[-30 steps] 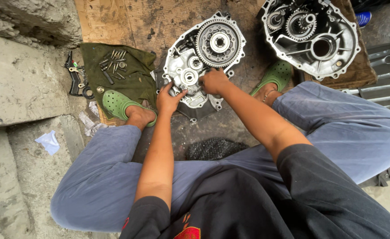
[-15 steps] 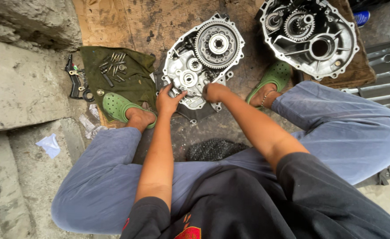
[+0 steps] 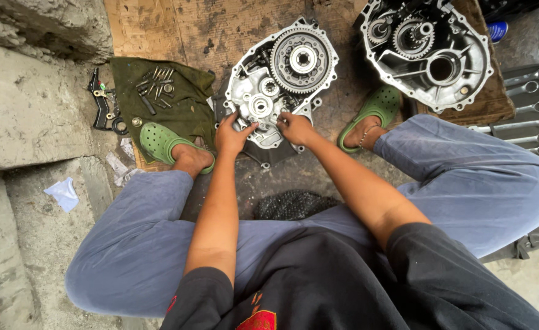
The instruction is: The person sits on the floor and uses a wrench to tighten bolts on a disassembled engine casing. They rotate the wrench and adjust their grip to secure fasteners on the engine's internal components.
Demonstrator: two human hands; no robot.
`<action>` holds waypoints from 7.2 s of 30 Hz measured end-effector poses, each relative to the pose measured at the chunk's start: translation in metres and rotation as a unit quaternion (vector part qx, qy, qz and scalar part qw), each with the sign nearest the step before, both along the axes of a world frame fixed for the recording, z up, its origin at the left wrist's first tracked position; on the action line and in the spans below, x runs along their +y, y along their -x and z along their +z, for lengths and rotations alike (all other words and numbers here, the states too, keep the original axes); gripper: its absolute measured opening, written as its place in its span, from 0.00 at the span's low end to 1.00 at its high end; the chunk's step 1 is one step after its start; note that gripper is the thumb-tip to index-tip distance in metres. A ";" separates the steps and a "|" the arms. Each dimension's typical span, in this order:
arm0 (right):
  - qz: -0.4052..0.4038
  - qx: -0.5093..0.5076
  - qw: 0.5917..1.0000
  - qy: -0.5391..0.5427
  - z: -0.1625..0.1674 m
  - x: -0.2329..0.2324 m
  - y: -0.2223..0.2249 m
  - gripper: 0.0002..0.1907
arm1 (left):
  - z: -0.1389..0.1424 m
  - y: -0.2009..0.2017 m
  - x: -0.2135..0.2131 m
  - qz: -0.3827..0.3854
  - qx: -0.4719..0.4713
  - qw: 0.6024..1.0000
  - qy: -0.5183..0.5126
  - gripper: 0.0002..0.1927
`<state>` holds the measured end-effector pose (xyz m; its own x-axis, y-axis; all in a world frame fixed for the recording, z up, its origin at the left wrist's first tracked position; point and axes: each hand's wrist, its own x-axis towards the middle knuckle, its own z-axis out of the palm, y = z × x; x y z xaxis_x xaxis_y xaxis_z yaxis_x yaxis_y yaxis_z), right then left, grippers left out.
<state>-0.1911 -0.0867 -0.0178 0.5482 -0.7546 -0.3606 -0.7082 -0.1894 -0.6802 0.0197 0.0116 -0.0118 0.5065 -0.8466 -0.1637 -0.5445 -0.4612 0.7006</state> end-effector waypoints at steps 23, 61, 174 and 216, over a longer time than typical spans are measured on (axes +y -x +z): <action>0.436 0.299 0.814 0.239 0.025 -0.056 -0.089 0.13 | -0.007 -0.003 0.004 -0.002 0.004 1.000 -0.014 0.43; 0.336 0.254 0.887 0.190 0.019 -0.059 -0.052 0.13 | -0.006 -0.003 0.001 0.004 -0.008 1.000 -0.026 0.44; 0.167 0.235 0.957 0.031 0.001 -0.043 -0.018 0.20 | -0.008 0.003 0.003 0.020 0.001 1.000 -0.013 0.42; 0.232 0.245 0.941 -0.006 0.009 -0.054 -0.016 0.22 | -0.004 0.001 0.003 0.017 0.007 1.000 -0.014 0.42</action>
<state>-0.1750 -0.1407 -0.0089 0.5833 -0.4699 -0.6625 -0.7805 -0.5501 -0.2970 0.0183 0.0145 -0.0155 0.5328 -0.8238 -0.1937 -0.5188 -0.4988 0.6943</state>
